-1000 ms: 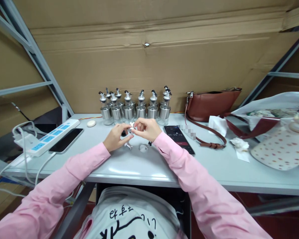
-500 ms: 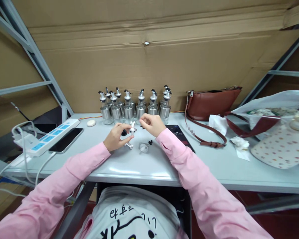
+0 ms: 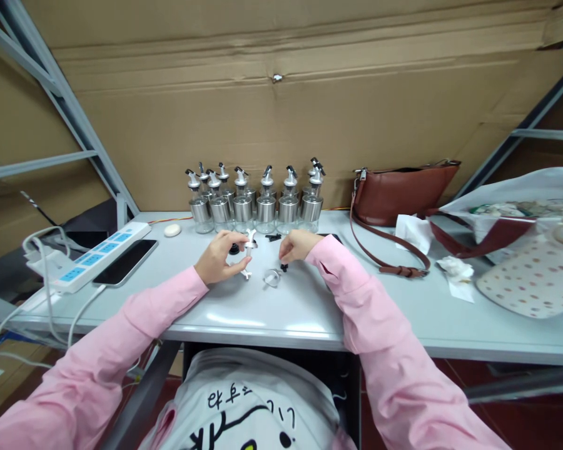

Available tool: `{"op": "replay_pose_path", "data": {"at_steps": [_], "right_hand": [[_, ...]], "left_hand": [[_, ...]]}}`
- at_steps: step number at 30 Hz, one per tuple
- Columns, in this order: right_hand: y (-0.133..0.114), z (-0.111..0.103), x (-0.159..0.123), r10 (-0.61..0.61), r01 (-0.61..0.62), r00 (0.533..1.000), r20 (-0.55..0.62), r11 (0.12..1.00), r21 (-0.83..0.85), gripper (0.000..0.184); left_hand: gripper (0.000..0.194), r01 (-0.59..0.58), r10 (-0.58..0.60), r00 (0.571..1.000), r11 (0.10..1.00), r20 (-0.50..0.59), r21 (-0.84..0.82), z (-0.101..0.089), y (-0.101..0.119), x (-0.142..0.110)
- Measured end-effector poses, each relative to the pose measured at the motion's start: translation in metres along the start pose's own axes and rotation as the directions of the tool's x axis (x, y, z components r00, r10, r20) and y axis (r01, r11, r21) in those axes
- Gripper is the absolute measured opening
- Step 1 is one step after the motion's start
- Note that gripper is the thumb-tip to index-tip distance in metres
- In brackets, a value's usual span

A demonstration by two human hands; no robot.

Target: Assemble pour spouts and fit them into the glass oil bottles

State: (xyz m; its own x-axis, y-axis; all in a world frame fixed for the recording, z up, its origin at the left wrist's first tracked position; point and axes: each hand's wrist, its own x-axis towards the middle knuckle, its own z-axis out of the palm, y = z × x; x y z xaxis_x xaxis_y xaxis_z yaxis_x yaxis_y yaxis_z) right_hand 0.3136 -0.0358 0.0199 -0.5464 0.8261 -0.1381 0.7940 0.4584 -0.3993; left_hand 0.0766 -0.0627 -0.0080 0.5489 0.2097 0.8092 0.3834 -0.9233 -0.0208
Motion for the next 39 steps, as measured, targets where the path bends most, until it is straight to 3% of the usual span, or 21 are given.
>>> {"op": "replay_pose_path", "data": {"at_steps": [9, 13, 15, 17, 20, 24, 28, 34, 39], "right_hand": [[-0.001, 0.011, 0.008, 0.066, -0.063, 0.998, 0.025, 0.994, -0.086, 0.009], [-0.004, 0.010, 0.007, 0.015, -0.017, 0.994, -0.104, 1.000, -0.015, 0.006], [-0.007, 0.009, 0.005, -0.016, 0.043, 0.981, -0.195, 0.990, 0.133, 0.008], [-0.013, 0.008, 0.002, -0.052, 0.144, 0.969, -0.242, 0.914, 0.379, 0.017], [-0.025, 0.008, -0.001, -0.091, 0.279, 0.951, -0.295, 0.659, 0.699, 0.030], [-0.043, 0.011, -0.001, -0.080, 0.443, 0.886, -0.457, 0.440, 0.781, 0.034], [-0.054, 0.015, -0.001, -0.030, 0.502, 0.850, -0.526, 0.352, 0.790, 0.035], [-0.053, 0.015, -0.003, 0.044, 0.451, 0.881, -0.470, 0.215, 0.866, 0.037], [-0.052, 0.018, 0.000, 0.045, 0.437, 0.893, -0.449, 0.160, 0.885, 0.040]], "left_hand": [[0.025, -0.039, 0.039, 0.999, 0.999, 0.000, -0.026, -0.004, 0.000, 0.003], [0.027, -0.038, 0.038, 0.999, 0.998, 0.010, -0.045, -0.003, 0.000, 0.002], [0.028, -0.029, 0.030, 1.000, 0.998, 0.008, -0.060, -0.002, 0.000, 0.001], [0.029, -0.029, 0.029, 1.000, 0.997, -0.007, -0.072, -0.002, 0.000, 0.001], [0.030, -0.053, 0.049, 0.998, 0.994, -0.046, -0.095, -0.002, 0.001, 0.001], [0.034, -0.080, 0.068, 0.993, 0.988, -0.094, -0.130, -0.002, 0.002, 0.001], [0.035, -0.096, 0.081, 0.991, 0.986, -0.108, -0.139, -0.002, 0.002, 0.000], [0.035, -0.095, 0.080, 0.989, 0.989, -0.128, -0.113, -0.003, 0.000, 0.000], [0.036, -0.127, 0.113, 0.986, 0.985, -0.121, -0.117, -0.001, 0.002, 0.000]]}}
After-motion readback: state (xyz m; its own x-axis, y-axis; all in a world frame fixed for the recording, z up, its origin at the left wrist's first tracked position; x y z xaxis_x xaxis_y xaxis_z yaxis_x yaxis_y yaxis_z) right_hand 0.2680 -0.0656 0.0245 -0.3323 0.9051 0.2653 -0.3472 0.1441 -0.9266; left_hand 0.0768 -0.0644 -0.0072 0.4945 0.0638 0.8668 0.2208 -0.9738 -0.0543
